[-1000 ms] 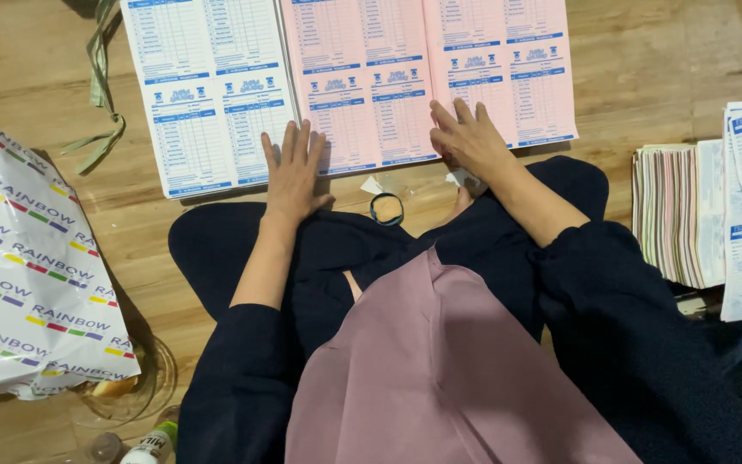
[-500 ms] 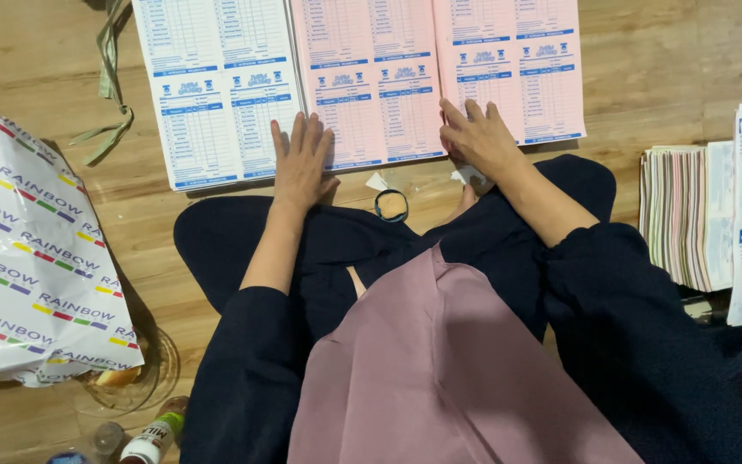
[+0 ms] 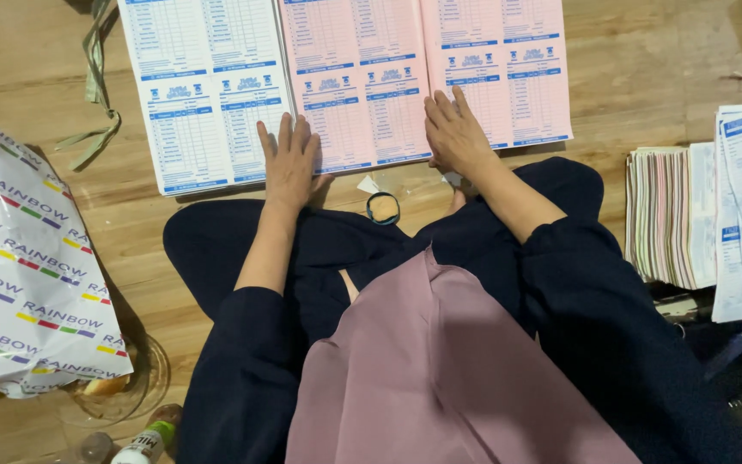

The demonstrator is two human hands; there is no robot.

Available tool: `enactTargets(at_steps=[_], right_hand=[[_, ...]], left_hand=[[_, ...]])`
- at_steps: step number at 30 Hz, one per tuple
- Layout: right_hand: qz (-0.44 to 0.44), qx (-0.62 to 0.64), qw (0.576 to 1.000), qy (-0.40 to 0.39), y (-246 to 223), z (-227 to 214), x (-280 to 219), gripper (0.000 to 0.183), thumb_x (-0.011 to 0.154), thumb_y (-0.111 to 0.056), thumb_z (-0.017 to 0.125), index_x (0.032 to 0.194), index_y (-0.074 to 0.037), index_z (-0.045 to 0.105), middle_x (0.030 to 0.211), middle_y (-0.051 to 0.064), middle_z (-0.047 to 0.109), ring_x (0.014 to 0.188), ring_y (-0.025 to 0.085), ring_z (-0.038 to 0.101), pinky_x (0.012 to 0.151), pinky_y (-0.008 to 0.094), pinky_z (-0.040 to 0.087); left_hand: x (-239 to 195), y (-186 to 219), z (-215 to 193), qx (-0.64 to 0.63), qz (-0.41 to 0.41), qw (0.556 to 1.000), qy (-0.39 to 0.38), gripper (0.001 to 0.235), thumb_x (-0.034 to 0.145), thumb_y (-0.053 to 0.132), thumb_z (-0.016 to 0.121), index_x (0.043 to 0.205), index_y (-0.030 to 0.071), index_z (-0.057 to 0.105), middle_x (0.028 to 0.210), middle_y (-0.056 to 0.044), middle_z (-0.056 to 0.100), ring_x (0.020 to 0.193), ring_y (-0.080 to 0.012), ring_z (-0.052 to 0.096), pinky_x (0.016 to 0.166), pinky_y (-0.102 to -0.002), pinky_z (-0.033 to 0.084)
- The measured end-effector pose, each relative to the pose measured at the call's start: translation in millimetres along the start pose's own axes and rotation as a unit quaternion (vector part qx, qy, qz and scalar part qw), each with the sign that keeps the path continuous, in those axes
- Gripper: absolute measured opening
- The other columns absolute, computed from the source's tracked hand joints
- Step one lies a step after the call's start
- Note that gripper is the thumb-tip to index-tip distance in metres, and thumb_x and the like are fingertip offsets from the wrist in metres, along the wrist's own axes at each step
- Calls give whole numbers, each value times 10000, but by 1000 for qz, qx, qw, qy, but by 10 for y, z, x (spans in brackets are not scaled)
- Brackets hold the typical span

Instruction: Sorting and inspecting printed forms by flipping through pages while sitting on the floor

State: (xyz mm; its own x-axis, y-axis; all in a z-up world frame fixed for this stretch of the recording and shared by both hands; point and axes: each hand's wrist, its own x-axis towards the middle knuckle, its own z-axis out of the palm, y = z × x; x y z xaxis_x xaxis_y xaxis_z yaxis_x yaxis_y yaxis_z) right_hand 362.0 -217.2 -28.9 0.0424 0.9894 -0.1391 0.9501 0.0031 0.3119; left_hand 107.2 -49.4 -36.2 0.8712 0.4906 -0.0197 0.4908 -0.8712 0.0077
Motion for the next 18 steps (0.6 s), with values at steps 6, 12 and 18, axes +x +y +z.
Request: enactTargets(at_steps=[6, 12, 18], right_hand=[[-4, 13, 1000, 15, 3, 48, 24, 881, 482, -521, 774, 1151, 2, 538, 1310, 152, 449, 1277, 312, 315, 1119, 501, 90], [0, 11, 1000, -18, 4, 23, 23, 872, 518, -517, 770, 1184, -10, 524, 1337, 138, 422, 1298, 300, 286, 1125, 492, 81], [20, 68, 997, -37, -205, -741, -177, 888, 611, -621, 668, 1304, -120, 429, 1377, 127, 382, 1323, 284, 263, 1110, 492, 74]], left_hand=[[23, -1, -30, -25, 6, 1000, -2, 701, 686, 490, 702, 1261, 139, 507, 1397, -139, 359, 1352, -336, 159, 1054, -612, -99], [10, 2, -6, -11, 0, 1000, -10, 727, 684, 532, 681, 1278, 157, 491, 1409, -123, 343, 1361, -324, 131, 1056, -607, -117], [-175, 359, -582, -13, 15, 1000, -15, 755, 733, 607, 606, 1330, 179, 434, 1462, -111, 252, 1365, -319, 97, 1053, -601, -93]])
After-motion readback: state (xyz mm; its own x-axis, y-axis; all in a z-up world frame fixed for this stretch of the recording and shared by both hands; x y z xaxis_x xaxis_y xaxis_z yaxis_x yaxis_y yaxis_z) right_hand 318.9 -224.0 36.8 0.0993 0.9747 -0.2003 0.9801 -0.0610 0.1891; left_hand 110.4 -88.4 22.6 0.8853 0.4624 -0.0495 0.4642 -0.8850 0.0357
